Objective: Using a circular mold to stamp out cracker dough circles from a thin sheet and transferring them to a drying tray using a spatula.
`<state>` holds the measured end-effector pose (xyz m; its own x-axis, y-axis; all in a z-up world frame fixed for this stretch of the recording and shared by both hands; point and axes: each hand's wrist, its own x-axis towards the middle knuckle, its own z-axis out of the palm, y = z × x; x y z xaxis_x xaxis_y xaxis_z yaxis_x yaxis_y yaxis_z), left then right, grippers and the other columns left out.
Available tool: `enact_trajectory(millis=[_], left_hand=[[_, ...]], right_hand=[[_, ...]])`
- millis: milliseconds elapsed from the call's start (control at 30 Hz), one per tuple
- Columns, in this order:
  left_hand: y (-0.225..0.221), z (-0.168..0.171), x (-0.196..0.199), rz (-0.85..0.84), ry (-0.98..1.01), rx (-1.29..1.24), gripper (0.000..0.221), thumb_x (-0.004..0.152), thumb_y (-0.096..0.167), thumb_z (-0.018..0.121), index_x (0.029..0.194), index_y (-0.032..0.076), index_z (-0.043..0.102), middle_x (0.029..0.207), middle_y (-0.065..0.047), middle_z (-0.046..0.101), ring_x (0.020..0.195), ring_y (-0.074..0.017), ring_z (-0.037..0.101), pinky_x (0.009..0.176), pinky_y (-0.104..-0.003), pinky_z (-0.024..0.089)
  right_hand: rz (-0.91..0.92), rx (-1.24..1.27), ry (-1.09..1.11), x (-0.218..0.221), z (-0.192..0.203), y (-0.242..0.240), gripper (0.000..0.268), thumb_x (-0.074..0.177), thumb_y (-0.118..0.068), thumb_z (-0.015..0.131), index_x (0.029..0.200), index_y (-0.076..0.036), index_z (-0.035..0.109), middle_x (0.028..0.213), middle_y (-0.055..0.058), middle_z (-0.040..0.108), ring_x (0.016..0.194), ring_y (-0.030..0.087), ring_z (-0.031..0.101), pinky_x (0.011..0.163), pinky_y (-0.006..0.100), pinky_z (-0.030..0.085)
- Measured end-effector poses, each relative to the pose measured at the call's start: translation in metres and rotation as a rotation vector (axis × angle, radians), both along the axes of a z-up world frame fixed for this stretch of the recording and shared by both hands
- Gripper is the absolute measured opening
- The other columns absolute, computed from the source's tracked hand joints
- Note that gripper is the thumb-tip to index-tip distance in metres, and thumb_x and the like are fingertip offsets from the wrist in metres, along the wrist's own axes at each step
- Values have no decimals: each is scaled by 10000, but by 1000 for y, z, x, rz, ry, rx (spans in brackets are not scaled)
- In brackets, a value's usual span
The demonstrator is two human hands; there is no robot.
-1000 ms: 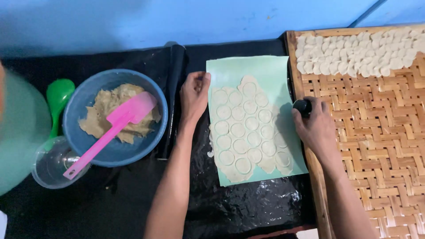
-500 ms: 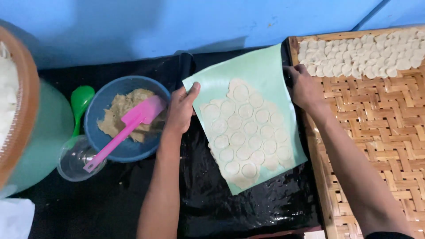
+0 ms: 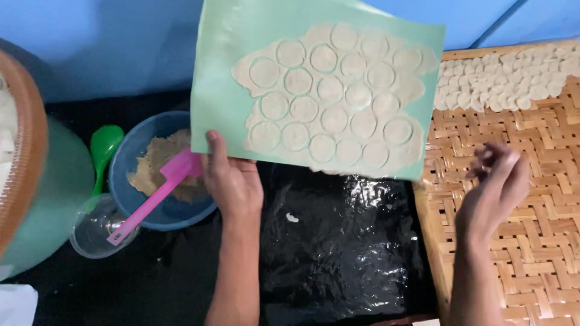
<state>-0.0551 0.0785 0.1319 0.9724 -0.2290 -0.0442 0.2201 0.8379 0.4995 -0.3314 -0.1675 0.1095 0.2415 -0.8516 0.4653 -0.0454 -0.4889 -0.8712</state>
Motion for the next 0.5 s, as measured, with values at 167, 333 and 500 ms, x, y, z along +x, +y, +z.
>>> enact_trajectory(millis=[167,333,500], left_hand=[[-15,-4,-51,-66,-61,-90,460,1014,81,587,1449,4,459,1414,-167,575,1281,-306,604,1104,-528,492],[-10,6,-94,-54,6,-71,563,972,10,548,1504,56,368,1390,-183,543,1250,-331,584,1077,-540,491],[1,-12,-120,-189,81,65,659,977,69,518,1588,115,275,1324,-196,540,1167,-323,556,969,-495,484]], right_hand=[[426,342,275,41,13,155,307,1048,-244,499,1214,-20,628,1050,85,710,881,132,635,723,265,519],[825,527,53,104,10,191,580,977,-109,612,1510,-25,400,1409,101,591,1266,143,568,1044,289,466],[653,517,-30,114,-4,194,299,991,-80,670,1255,32,586,1077,82,670,987,121,603,828,261,485]])
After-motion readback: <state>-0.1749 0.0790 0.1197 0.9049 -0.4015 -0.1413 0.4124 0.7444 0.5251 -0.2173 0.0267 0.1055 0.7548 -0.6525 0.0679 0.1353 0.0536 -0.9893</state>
